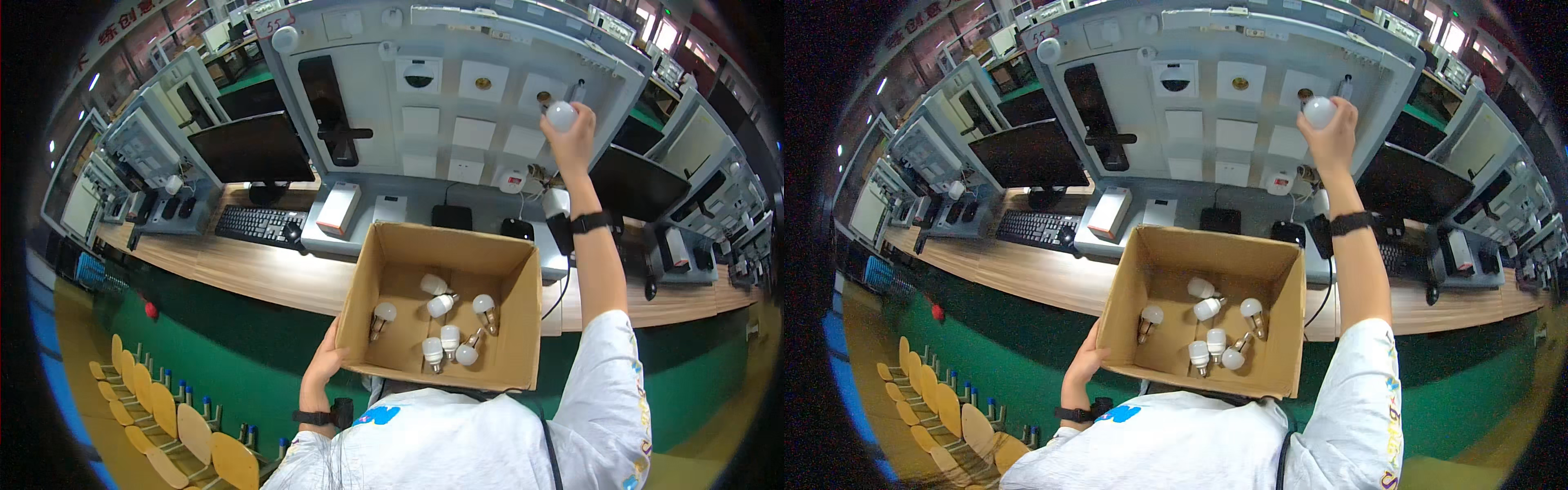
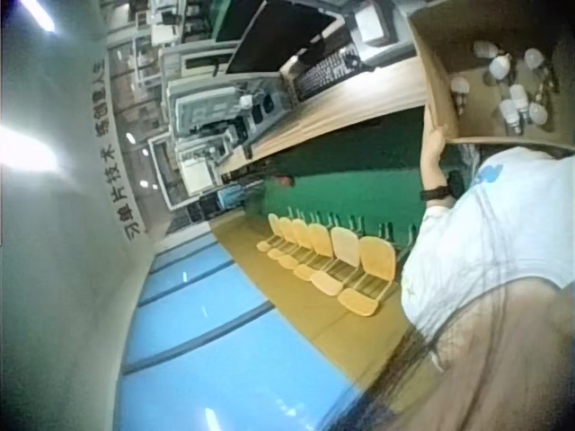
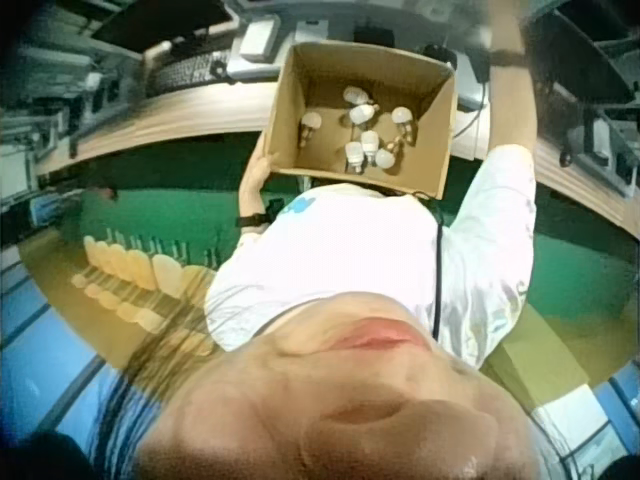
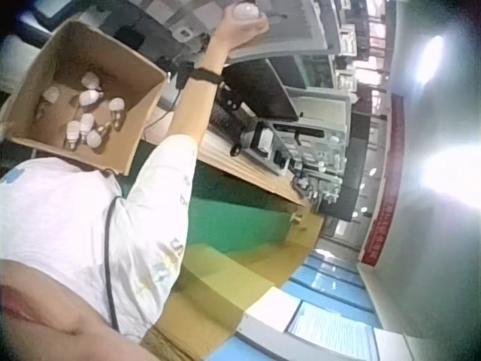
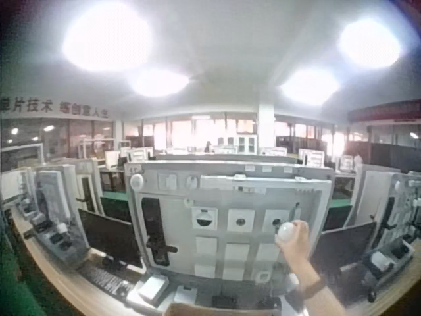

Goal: The person takes light bulbs from a cardboard box and screws them into sockets on a technical display panel.

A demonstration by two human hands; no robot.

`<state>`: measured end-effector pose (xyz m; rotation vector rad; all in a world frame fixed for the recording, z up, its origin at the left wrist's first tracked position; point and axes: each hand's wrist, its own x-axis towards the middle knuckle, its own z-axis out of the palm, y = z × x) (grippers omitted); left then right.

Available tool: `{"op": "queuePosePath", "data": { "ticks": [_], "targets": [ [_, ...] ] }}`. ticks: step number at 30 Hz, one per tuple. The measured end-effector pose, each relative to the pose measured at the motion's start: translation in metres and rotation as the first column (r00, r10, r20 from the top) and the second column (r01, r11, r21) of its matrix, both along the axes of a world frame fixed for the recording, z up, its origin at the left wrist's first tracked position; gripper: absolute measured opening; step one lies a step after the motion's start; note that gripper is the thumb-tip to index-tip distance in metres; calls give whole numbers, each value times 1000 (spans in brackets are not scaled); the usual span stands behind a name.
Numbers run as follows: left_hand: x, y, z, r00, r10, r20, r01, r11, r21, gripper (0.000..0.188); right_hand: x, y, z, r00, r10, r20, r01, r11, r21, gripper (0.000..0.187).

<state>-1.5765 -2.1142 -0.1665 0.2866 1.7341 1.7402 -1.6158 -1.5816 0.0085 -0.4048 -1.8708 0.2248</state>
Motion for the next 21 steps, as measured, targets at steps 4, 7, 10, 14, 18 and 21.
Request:
{"op": "queuePosePath", "data": {
  "ticks": [4, 7, 10, 14, 18, 21],
  "targets": [
    [0, -5, -5, 999, -6, -38, 5, 1000, -30, 76, -10, -14, 0, 999, -44, -17, 46, 987, 155, 56],
    [-8, -7, -19, 997, -9, -79, 1, 995, -100, 76, -11, 8, -5, 984, -150, 96, 140, 985, 104, 54],
    [-10, -11, -23, 999, -34, -42, 32, 999, -29, 76, -14, -17, 10, 916, -290, 278, 302, 953, 1, 54],
    [-14, -15, -44, 988, -41, -147, 34, 998, -51, 74, -35, -2, 8, 909, -361, 207, 389, 914, -114, 58],
    [-12, -8, -26, 987, -46, -153, 33, 996, -87, 72, -46, 28, 7, 707, -121, -697, -677, -401, -617, 62],
    [-12, -10, -42, 988, 19, -151, -29, 998, -63, 71, -49, 21, 5, 777, 23, -629, -605, -247, -757, 58]
  ]
}}
